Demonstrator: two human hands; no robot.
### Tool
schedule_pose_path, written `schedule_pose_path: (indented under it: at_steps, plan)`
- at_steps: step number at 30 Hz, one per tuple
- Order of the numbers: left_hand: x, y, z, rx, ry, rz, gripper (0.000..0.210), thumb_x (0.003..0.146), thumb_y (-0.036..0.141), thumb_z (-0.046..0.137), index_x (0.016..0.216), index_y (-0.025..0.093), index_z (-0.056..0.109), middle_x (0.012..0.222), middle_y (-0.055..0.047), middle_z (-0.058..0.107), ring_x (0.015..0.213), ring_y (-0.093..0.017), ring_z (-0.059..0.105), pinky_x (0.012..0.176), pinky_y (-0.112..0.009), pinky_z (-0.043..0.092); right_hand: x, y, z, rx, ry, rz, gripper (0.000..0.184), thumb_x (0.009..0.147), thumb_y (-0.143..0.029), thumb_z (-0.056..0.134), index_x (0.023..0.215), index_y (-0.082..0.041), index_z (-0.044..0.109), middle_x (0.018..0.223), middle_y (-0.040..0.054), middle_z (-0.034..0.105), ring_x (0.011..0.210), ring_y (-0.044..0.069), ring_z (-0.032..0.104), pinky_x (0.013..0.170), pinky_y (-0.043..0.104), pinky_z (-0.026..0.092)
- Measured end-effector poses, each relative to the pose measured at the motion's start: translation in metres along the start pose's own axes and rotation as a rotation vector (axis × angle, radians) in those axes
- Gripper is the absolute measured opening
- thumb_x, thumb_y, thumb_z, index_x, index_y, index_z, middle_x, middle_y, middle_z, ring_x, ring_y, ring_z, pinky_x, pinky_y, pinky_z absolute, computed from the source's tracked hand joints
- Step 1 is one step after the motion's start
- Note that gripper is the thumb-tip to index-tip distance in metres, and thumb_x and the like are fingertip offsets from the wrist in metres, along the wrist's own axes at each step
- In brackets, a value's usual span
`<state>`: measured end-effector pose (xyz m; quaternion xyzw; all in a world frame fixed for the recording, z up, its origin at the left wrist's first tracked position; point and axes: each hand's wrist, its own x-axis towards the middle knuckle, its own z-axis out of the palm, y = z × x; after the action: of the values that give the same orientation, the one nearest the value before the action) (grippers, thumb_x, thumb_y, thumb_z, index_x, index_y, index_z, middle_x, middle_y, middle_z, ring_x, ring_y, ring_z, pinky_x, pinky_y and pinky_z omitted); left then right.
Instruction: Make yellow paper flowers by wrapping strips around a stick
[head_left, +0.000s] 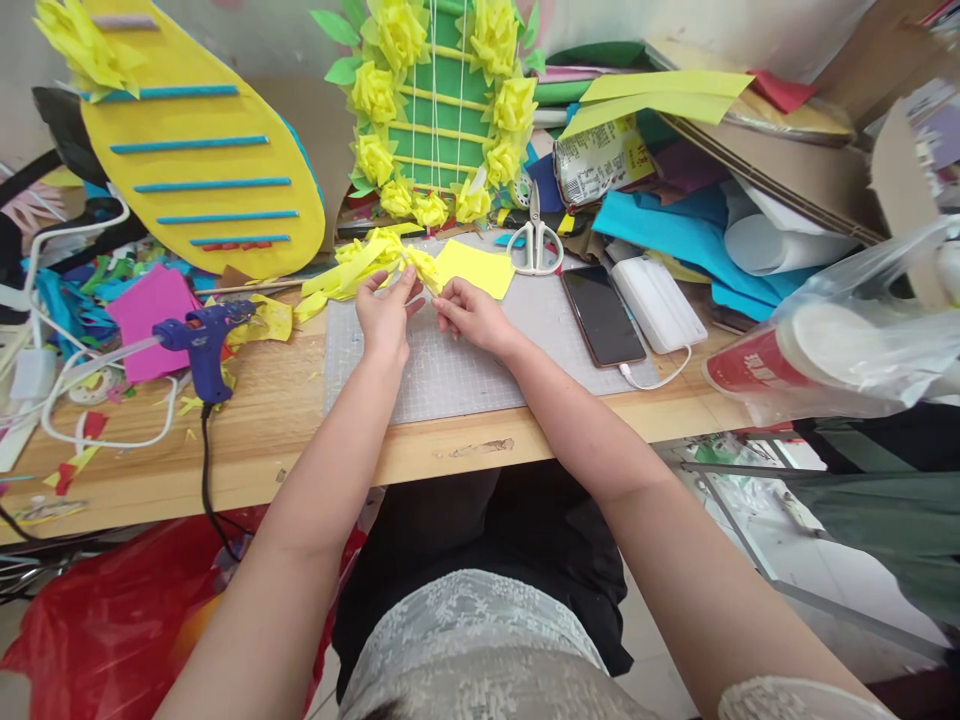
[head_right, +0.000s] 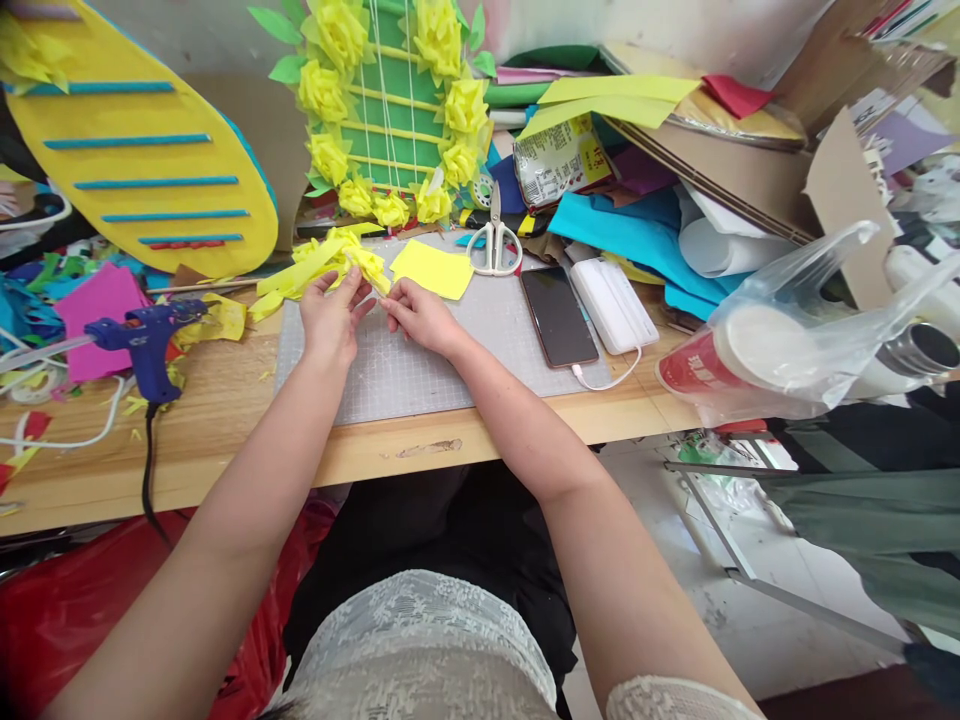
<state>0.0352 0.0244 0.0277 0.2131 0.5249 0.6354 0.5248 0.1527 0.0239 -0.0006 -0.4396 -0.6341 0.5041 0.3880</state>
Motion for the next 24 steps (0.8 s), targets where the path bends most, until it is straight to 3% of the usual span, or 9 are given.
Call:
schedule_pose_path:
  at_steps: [4, 10, 16, 24]
  plan:
    - [-0.002, 0.0, 0.0, -0.035, -0.033, -0.034, 0.032, 0.071, 0.009, 0.065, 0.088, 0.022, 0.04, 0.073, 0.002, 0.064, 0.075, -0.012, 0.067, 0.074, -0.024, 0.053, 0.0, -0.002, -0.001, -0.015, 0.026, 0.016, 0.018, 0.086, -0.023, 0.05, 0.073, -0.02, 0.039, 0.054, -0.0076, 0.054, 0.04, 0.004, 0.042, 0.043, 0.017, 0.033]
    - [0.0, -0.003, 0.004, -0.051, 0.016, -0.007, 0.037, 0.071, 0.007, 0.061, 0.089, 0.023, 0.033, 0.068, 0.004, 0.061, 0.079, -0.014, 0.068, 0.084, -0.031, 0.053, -0.002, -0.008, -0.002, -0.016, 0.008, 0.047, 0.019, 0.087, -0.021, 0.05, 0.071, -0.019, 0.039, 0.051, -0.0081, 0.051, 0.039, 0.004, 0.039, 0.041, 0.018, 0.03]
    - [0.001, -0.003, 0.005, -0.053, 0.021, 0.001, 0.04, 0.07, 0.005, 0.062, 0.083, 0.023, 0.03, 0.065, 0.006, 0.06, 0.076, -0.012, 0.068, 0.079, -0.029, 0.056, 0.0, -0.004, 0.0, 0.029, 0.001, 0.066, 0.018, 0.087, -0.019, 0.049, 0.071, -0.019, 0.039, 0.052, -0.0078, 0.054, 0.039, 0.003, 0.042, 0.041, 0.016, 0.034]
    - [0.001, -0.007, 0.004, -0.05, -0.04, 0.11, 0.039, 0.076, 0.001, 0.055, 0.082, 0.023, 0.024, 0.067, 0.005, 0.064, 0.077, -0.014, 0.069, 0.085, -0.035, 0.054, 0.004, 0.003, 0.002, 0.144, 0.01, 0.05, 0.019, 0.082, -0.025, 0.056, 0.073, -0.021, 0.04, 0.062, -0.0051, 0.062, 0.042, 0.004, 0.044, 0.044, 0.017, 0.039]
